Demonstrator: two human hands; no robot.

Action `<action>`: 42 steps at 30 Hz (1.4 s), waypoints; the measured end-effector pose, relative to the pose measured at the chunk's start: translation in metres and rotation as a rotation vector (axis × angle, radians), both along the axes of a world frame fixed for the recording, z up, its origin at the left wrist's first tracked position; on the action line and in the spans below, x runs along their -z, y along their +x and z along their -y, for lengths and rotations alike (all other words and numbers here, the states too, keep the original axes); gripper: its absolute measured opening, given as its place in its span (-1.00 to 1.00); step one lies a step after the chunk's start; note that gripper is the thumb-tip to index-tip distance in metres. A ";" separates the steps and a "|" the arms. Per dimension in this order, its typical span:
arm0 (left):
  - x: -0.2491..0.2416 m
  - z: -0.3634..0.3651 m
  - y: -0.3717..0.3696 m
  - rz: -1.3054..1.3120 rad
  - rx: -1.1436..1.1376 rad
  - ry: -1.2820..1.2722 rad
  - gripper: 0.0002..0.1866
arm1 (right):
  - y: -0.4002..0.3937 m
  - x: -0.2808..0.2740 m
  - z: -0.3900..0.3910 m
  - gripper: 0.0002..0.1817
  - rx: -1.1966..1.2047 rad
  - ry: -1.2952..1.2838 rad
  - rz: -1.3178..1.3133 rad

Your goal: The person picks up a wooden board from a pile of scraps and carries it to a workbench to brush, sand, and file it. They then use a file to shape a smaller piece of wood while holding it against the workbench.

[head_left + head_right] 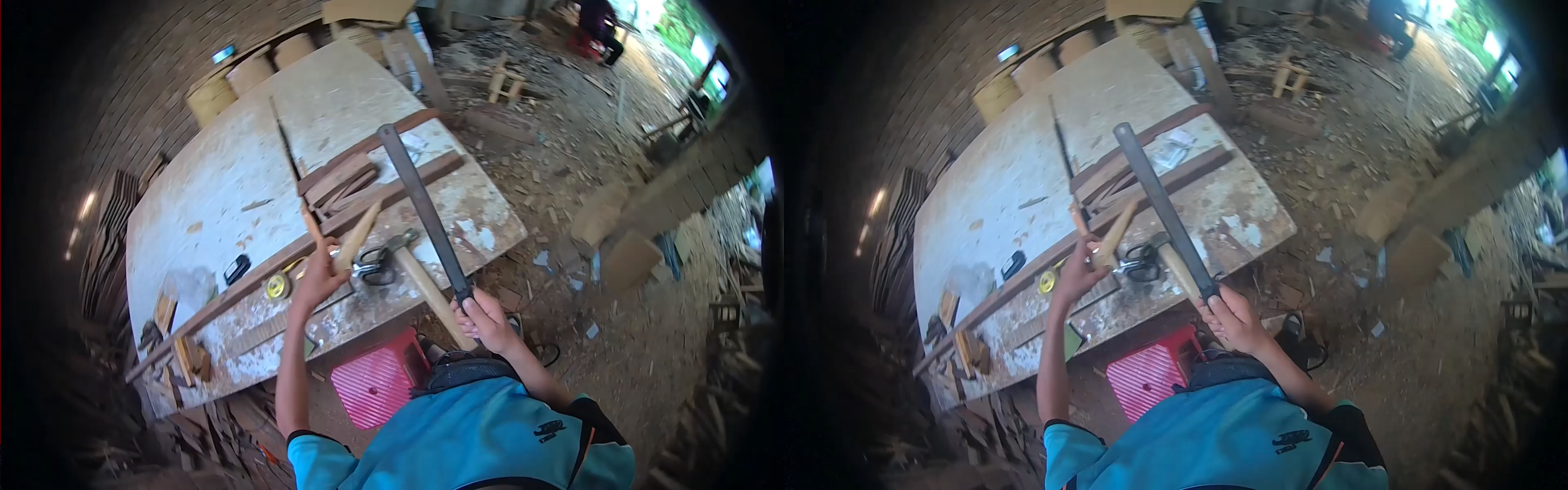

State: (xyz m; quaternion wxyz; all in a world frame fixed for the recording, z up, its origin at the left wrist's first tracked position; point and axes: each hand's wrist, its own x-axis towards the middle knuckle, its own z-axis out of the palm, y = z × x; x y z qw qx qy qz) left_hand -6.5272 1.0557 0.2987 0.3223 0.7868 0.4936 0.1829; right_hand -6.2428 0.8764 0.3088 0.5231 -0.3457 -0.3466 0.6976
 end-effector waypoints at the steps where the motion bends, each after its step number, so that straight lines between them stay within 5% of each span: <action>1: 0.000 -0.001 0.026 -0.025 0.024 -0.060 -0.46 | 0.005 -0.002 0.003 -0.78 0.017 0.011 -0.002; 2: 0.032 -0.009 0.045 0.100 0.103 -0.041 -0.45 | 0.012 -0.002 0.007 -0.78 0.045 -0.014 0.021; 9: 0.059 -0.024 0.231 0.185 0.356 0.009 -0.56 | 0.077 -0.005 0.020 -0.76 0.186 0.024 0.085; 18: 0.124 -0.029 0.378 0.009 0.253 0.293 -0.59 | 0.245 0.047 -0.006 -0.78 0.488 -0.083 0.749; 21: 0.122 -0.034 0.392 -0.069 0.213 0.287 -0.60 | 0.291 0.051 -0.024 -0.75 0.527 0.054 1.017; 31: 0.119 -0.029 0.383 -0.022 0.189 0.268 -0.58 | 0.310 0.068 -0.062 -0.77 0.141 -0.098 1.042; 39: 0.106 -0.049 0.381 0.095 0.078 -0.195 -0.59 | 0.316 0.059 -0.067 -0.48 0.188 -0.052 0.979; 42: 0.124 -0.037 0.367 0.055 0.131 0.292 -0.59 | 0.308 0.055 -0.064 -0.47 0.130 -0.094 0.984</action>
